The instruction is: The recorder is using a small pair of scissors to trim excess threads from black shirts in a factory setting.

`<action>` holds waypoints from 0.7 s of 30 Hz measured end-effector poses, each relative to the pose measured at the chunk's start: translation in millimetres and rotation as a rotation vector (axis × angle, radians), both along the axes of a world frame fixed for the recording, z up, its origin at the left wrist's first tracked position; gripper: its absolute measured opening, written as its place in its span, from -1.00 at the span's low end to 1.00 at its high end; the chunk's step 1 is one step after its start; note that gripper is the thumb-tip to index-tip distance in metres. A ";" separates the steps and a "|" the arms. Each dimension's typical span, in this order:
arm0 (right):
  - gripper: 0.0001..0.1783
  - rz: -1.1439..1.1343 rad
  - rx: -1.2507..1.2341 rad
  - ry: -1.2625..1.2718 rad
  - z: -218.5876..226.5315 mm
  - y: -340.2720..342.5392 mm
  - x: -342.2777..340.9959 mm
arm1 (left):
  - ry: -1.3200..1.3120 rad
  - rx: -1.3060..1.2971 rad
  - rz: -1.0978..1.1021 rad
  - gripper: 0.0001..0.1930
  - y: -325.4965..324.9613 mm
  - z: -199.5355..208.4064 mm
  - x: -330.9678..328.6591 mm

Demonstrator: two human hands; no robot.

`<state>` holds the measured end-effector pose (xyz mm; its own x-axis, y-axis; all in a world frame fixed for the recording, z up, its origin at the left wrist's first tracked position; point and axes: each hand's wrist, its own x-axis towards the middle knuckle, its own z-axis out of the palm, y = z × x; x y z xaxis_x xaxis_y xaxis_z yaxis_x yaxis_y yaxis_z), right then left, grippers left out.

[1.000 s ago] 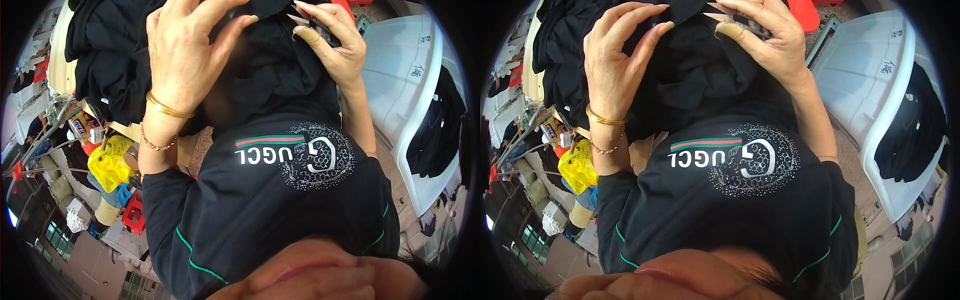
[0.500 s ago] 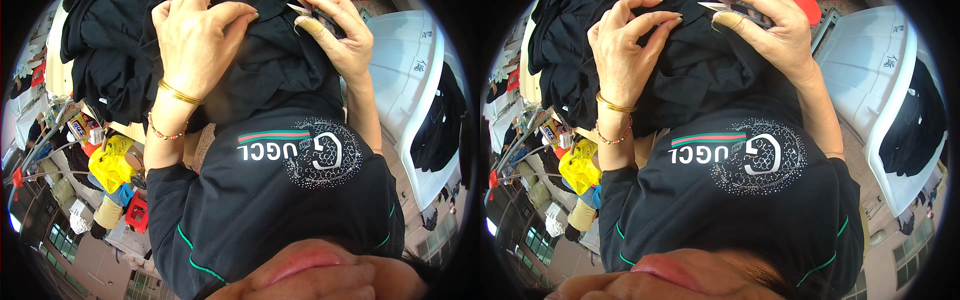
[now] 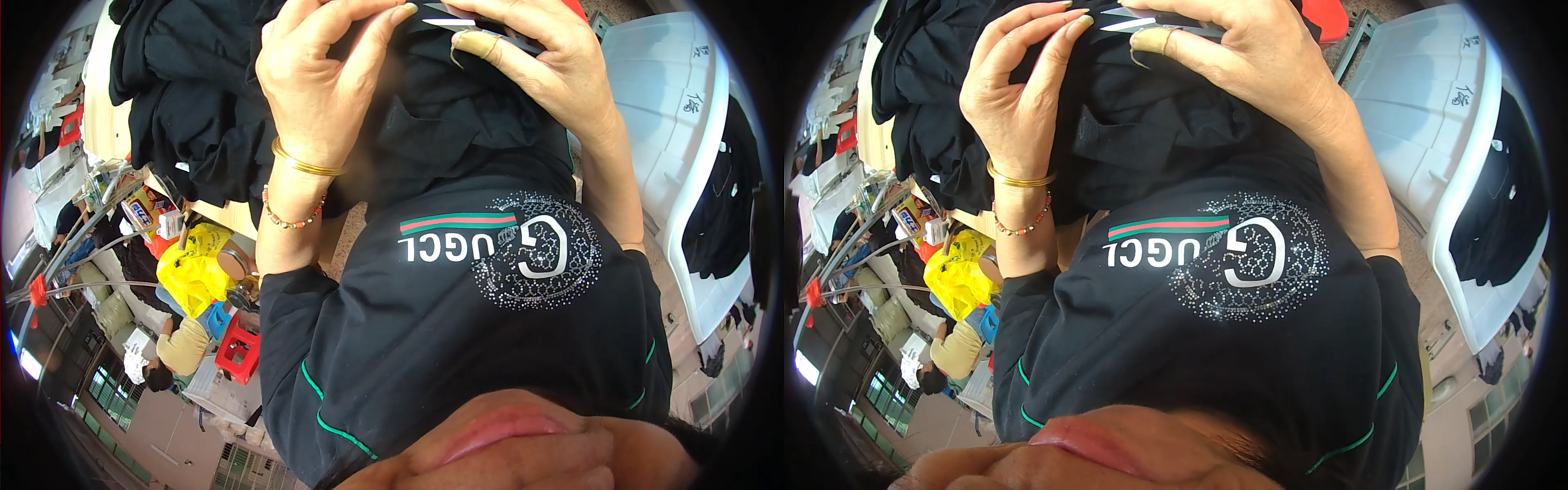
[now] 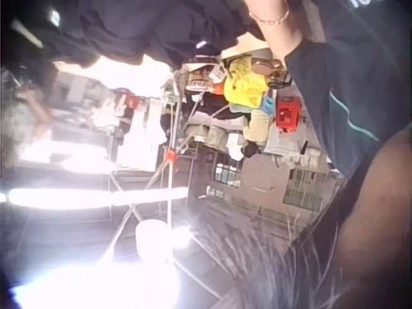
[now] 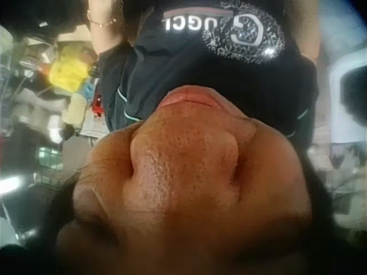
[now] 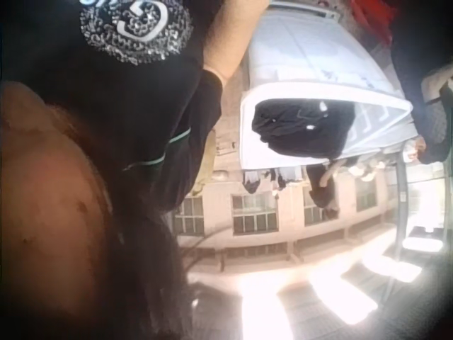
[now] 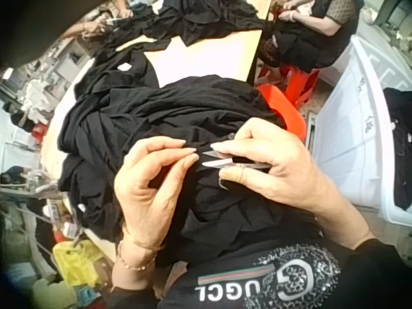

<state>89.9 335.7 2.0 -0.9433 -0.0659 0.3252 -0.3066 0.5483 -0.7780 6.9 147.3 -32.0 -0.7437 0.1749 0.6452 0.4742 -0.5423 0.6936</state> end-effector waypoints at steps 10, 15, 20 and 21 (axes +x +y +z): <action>-0.71 -0.049 0.045 0.039 -8.0 -8.4 -14.0 | 0.019 -0.905 0.293 -0.86 -3.7 35.7 11.5; -0.76 -0.011 0.115 0.097 2.3 -4.2 -7.0 | 0.235 -0.810 0.319 -0.81 -15.2 8.4 -0.4; -0.75 -0.095 -0.048 0.064 4.0 18.5 5.0 | 0.271 -0.887 0.328 -0.89 -13.5 24.4 0.6; -0.74 -0.133 -0.100 0.080 3.1 24.8 8.4 | 0.273 -0.898 0.295 -0.91 -12.8 35.3 3.0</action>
